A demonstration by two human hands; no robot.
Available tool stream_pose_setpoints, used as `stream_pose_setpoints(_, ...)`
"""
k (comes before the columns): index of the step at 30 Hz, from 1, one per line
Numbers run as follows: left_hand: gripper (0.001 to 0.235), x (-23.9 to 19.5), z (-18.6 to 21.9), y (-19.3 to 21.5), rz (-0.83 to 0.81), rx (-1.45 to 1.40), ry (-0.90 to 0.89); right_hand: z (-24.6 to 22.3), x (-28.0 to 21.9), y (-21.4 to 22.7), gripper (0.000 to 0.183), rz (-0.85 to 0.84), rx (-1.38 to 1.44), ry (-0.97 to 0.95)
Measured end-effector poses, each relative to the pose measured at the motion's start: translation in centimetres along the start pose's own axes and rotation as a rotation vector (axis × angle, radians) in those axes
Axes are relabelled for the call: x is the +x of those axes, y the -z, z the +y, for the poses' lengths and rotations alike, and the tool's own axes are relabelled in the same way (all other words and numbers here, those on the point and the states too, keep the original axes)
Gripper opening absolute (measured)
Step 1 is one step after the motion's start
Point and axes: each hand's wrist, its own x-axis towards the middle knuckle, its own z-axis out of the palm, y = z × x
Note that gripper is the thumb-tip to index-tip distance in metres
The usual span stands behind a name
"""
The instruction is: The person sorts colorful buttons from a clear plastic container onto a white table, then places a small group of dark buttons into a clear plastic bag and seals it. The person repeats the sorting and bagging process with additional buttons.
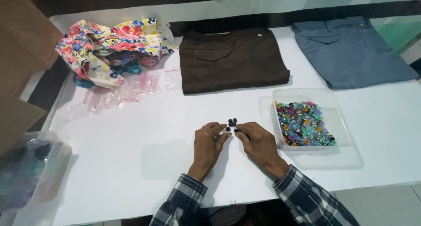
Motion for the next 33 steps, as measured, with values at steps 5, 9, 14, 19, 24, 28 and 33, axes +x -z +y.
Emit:
stream_pose_setpoints(5, 0.017, -0.2, 0.0, -0.1, -0.001, 0.072, -0.027, 0.6, 0.0, -0.5, 0.017, 0.030, -0.015, -0.020)
stream_pose_setpoints(9, 0.015, 0.2, 0.0, -0.4, -0.030, 0.164, -0.014, 0.6, 0.4, -0.6, 0.017, 0.047, 0.046, -0.051)
stream_pose_setpoints(14, 0.015, 0.6, -0.5, -1.3, -0.019, 0.158, 0.015, 0.4, 1.1, -0.7, 0.019, 0.019, 0.066, -0.102)
stream_pose_setpoints(19, 0.017, 0.4, -0.9, -1.2, -0.018, 0.133, 0.035, 0.2, 1.0, -0.2, 0.024, -0.001, 0.149, -0.144)
stream_pose_setpoints(24, 0.017, 0.5, -1.2, -1.5, -0.015, 0.098, 0.046, 0.4, 0.7, -0.2, 0.021, 0.005, 0.192, -0.187)
stream_pose_setpoints(28, 0.016, 0.5, -1.6, -1.8, -0.008, 0.101, 0.037, 0.1, 1.0, -0.1, 0.020, -0.005, 0.198, -0.210)
stream_pose_setpoints(33, 0.017, 0.6, -1.5, -1.9, -0.027, 0.124, 0.064, 0.4, 0.9, -0.3, 0.019, -0.013, 0.198, -0.210)
